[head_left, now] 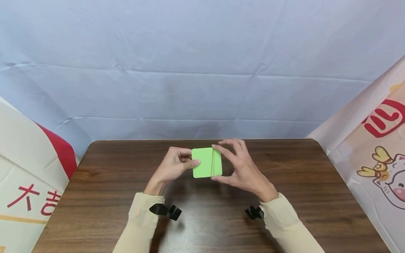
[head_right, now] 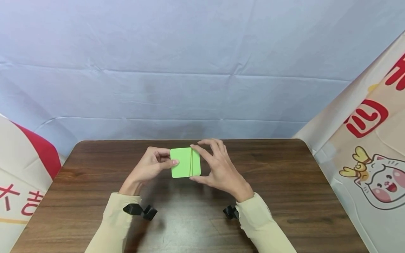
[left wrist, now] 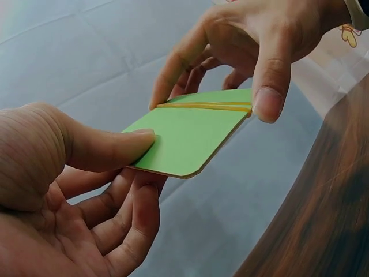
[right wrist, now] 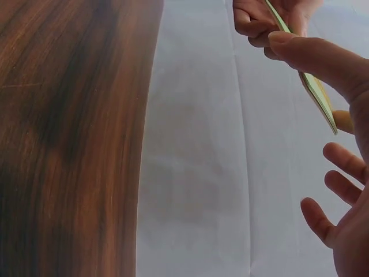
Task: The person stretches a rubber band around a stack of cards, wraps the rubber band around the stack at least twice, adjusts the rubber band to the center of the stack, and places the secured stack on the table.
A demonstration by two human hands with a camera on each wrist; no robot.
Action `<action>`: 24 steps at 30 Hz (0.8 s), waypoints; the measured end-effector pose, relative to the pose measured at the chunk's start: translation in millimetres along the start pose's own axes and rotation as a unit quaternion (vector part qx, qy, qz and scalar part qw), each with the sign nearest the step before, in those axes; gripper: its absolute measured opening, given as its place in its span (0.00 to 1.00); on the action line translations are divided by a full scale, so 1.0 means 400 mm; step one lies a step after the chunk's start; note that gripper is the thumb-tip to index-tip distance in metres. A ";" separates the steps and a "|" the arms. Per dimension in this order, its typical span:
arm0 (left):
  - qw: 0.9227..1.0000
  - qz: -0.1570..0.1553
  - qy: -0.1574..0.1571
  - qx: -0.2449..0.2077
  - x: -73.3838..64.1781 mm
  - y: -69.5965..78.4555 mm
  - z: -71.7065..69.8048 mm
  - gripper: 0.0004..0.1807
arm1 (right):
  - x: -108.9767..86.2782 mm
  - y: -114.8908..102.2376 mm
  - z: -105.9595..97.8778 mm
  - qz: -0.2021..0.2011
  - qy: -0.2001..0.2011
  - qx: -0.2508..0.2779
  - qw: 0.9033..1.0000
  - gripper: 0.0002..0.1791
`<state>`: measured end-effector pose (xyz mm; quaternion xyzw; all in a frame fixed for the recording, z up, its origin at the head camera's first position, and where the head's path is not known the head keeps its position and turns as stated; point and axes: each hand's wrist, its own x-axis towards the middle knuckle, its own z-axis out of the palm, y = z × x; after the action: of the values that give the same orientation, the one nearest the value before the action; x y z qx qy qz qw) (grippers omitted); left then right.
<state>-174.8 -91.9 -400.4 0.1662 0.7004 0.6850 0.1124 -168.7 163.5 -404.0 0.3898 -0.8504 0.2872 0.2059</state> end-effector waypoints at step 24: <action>1.000 -0.012 0.006 -0.013 0.002 0.006 -0.001 0.11 | 0.008 0.011 0.003 0.000 0.002 0.006 1.000 0.55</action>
<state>-175.5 -91.9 -398.2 0.1521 0.6940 0.6936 0.1189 -174.2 163.5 -404.5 0.3905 -0.8483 0.2928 0.2053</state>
